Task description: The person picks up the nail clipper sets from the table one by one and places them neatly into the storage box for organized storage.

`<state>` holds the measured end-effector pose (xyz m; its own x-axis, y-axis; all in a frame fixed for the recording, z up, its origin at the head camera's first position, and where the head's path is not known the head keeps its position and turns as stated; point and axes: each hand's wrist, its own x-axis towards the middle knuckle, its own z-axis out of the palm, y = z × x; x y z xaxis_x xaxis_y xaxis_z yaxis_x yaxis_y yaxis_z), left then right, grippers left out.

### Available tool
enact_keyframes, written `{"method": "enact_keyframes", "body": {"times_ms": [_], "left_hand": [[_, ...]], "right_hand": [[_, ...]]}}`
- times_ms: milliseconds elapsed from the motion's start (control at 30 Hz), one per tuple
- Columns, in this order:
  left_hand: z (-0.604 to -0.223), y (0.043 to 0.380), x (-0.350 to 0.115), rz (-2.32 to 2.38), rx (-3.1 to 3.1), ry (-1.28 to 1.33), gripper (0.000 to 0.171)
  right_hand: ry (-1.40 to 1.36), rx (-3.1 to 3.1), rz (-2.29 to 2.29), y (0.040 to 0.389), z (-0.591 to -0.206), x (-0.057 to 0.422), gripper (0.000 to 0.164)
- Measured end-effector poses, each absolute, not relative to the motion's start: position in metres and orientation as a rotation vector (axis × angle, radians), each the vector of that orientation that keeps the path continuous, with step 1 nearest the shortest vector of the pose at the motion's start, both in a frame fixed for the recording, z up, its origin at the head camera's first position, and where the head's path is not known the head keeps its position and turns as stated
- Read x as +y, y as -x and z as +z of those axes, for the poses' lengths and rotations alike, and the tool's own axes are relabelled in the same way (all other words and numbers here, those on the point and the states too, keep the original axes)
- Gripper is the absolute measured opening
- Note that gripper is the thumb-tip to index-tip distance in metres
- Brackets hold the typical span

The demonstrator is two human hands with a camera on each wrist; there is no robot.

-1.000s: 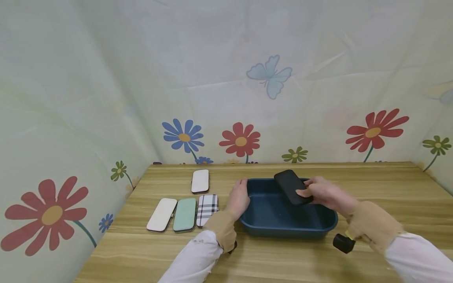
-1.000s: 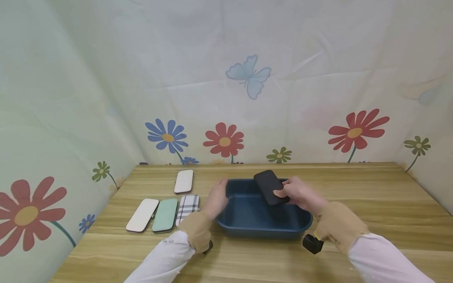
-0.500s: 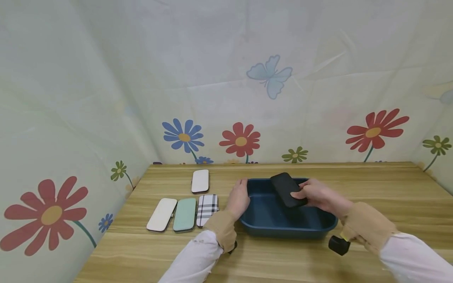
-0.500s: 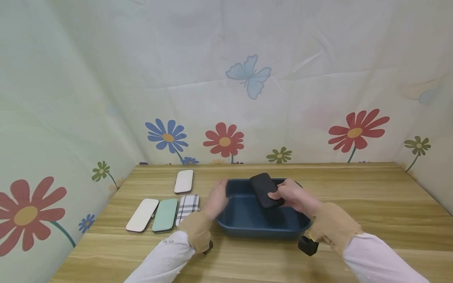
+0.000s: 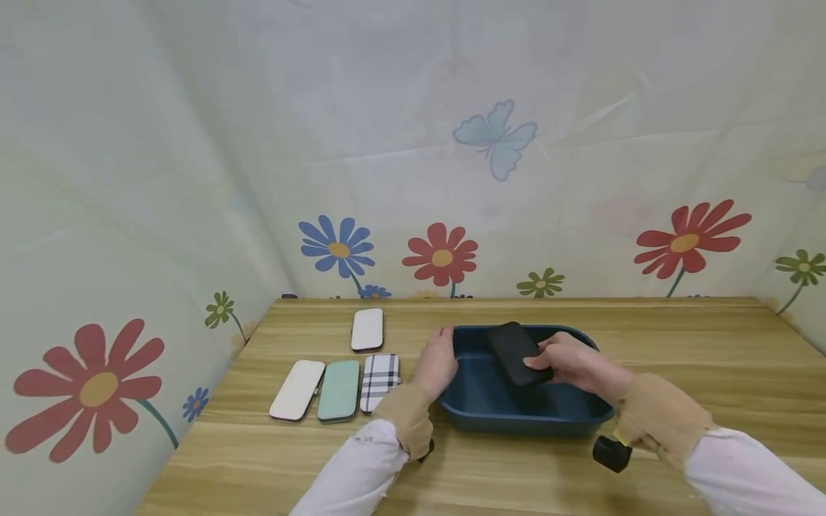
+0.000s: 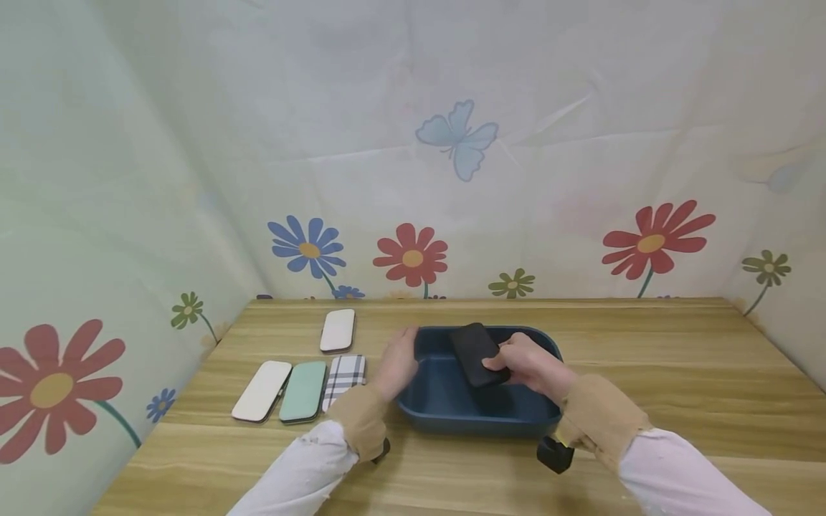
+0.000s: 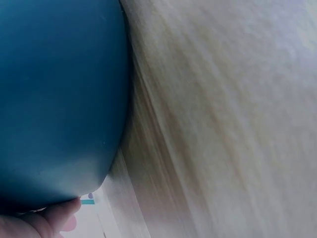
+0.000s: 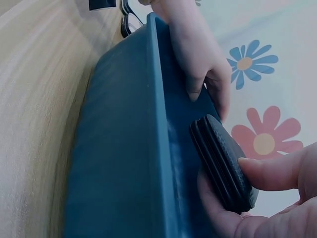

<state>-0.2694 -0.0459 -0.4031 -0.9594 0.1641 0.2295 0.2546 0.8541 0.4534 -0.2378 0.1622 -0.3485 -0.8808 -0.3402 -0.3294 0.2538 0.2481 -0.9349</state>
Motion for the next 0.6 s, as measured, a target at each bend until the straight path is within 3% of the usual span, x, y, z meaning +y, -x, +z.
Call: {"method": "enact_keyframes", "body": {"times_ms": [333, 600], "left_hand": [[-0.400, 0.267, -0.046, -0.771, -2.873, 0.310, 0.051], [-0.400, 0.268, -0.045, -0.784, -2.870, 0.303, 0.051]], "right_hand": [[0.104, 2.055, -1.682, 0.237, -0.353, 0.152, 0.056], [0.098, 2.030, -1.689, 0.238, -0.357, 0.140, 0.040]]}}
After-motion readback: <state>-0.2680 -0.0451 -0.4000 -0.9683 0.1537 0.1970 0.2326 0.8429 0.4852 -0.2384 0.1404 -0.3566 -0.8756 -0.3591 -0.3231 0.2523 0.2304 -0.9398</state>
